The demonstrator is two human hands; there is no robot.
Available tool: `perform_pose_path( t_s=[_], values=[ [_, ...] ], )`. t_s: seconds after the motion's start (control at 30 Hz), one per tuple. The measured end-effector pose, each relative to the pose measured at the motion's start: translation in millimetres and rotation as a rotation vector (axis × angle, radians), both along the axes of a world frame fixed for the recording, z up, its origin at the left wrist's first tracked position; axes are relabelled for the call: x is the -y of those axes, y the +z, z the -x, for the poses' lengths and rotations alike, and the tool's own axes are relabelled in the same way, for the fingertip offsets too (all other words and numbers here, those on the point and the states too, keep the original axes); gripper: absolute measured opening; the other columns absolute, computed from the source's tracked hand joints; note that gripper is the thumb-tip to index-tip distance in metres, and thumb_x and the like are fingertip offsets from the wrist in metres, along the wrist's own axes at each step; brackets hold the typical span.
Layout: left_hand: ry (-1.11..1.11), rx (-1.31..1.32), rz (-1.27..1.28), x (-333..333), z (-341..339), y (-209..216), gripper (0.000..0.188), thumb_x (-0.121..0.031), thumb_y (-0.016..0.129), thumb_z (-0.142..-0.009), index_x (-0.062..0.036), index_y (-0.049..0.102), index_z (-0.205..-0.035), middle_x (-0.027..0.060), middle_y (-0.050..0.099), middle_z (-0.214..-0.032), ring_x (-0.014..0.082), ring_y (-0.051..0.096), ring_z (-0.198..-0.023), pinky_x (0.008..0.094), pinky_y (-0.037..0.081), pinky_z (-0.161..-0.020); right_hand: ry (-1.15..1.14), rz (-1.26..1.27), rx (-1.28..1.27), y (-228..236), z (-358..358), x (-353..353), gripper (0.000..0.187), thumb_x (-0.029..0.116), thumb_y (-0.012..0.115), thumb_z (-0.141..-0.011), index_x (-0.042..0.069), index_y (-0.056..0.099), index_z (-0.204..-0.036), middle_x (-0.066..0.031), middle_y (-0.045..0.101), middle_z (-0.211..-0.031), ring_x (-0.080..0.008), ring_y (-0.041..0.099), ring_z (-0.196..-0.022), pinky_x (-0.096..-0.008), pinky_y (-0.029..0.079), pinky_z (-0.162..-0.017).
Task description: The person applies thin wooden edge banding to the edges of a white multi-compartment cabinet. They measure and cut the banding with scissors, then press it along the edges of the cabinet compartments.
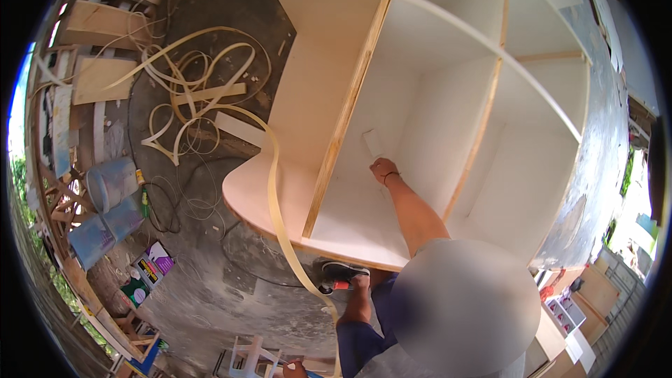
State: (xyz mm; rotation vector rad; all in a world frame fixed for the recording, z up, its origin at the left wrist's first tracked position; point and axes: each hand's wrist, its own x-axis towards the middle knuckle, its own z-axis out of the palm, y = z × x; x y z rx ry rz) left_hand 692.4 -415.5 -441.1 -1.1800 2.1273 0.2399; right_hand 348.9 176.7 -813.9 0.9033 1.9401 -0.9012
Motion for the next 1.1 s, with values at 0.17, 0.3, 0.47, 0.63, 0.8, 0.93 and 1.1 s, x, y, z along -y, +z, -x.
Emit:
perform_pose_path(
  t_s=[0.17,0.3,0.47,0.63,0.8,0.93,1.1],
  values=[
    [-0.074,-0.212,-0.123,19,103,-21,0.022,-0.024,0.062,-0.092,-0.0029,0.064,-0.096,0.0051,0.061,-0.075,0.0144,0.055,-0.068,0.0313,0.046,-0.06,0.074,0.054,0.112,-88,32,-2,0.045,0.035,0.058,-0.09,0.011,0.056,-0.128,-0.0159,0.052,-0.133,-0.0307,0.051,-0.122,-0.0394,0.044,-0.1],
    [-0.064,-0.527,-0.227,-43,186,-55,0.021,-0.024,0.063,-0.091,-0.0031,0.064,-0.095,0.003,0.06,-0.07,0.0118,0.051,-0.058,0.0294,0.04,-0.05,0.253,-0.267,0.139,-118,31,9,0.049,0.035,0.059,-0.09,0.022,0.049,-0.137,-0.0202,0.027,-0.151,-0.0375,0.039,-0.131,-0.0458,0.043,-0.101],
    [-0.174,-0.361,-0.135,-38,190,-72,0.034,-0.033,0.064,-0.091,0.0004,0.065,-0.094,0.0051,0.063,-0.073,0.013,0.055,-0.063,0.0299,0.044,-0.056,0.186,-0.342,0.122,-158,23,12,0.046,0.03,0.058,-0.09,0.027,0.048,-0.135,-0.0252,0.02,-0.151,-0.0405,0.039,-0.13,-0.0454,0.046,-0.097],
    [-0.226,-0.286,-0.013,-55,238,-62,0.036,-0.033,0.066,-0.089,-0.0006,0.065,-0.103,0.0081,0.067,-0.078,0.0166,0.058,-0.069,0.0319,0.049,-0.066,-0.056,-0.175,0.086,-140,22,8,0.05,0.019,0.057,-0.089,0.024,0.045,-0.137,-0.0264,0.036,-0.141,-0.0391,0.051,-0.117,-0.0456,0.05,-0.091],
    [-0.158,-0.619,-0.207,-113,307,-68,0.023,-0.015,0.059,-0.088,0.0016,0.055,-0.103,0.0126,0.058,-0.097,0.0232,0.057,-0.091,0.0345,0.045,-0.082,-0.508,-0.013,-0.379,-61,14,4,0.066,0.008,0.054,-0.082,0.018,0.031,-0.144,-0.0241,0.054,-0.122,-0.0356,0.063,-0.095,-0.0478,0.054,-0.081],
    [-0.323,-0.873,-0.342,-99,336,-50,0.028,-0.016,0.06,-0.091,0.001,0.055,-0.113,0.0067,0.053,-0.105,0.0184,0.051,-0.098,0.0332,0.04,-0.094,-1.022,0.412,-0.424,85,60,40,0.074,0.005,0.054,-0.075,0.016,0.03,-0.144,-0.0182,0.053,-0.122,-0.032,0.059,-0.1,-0.0475,0.053,-0.08],
    [-0.398,-0.653,-0.78,-225,426,52,0.024,-0.021,0.056,-0.095,-0.0011,0.06,-0.107,0.0013,0.054,-0.074,0.0129,0.05,-0.068,0.0301,0.044,-0.062,-1.193,0.963,-0.717,224,8,1,0.073,0.01,0.053,-0.069,0.019,0.036,-0.14,-0.0069,0.051,-0.117,-0.025,0.054,-0.098,-0.0392,0.048,-0.076]
  ],
)
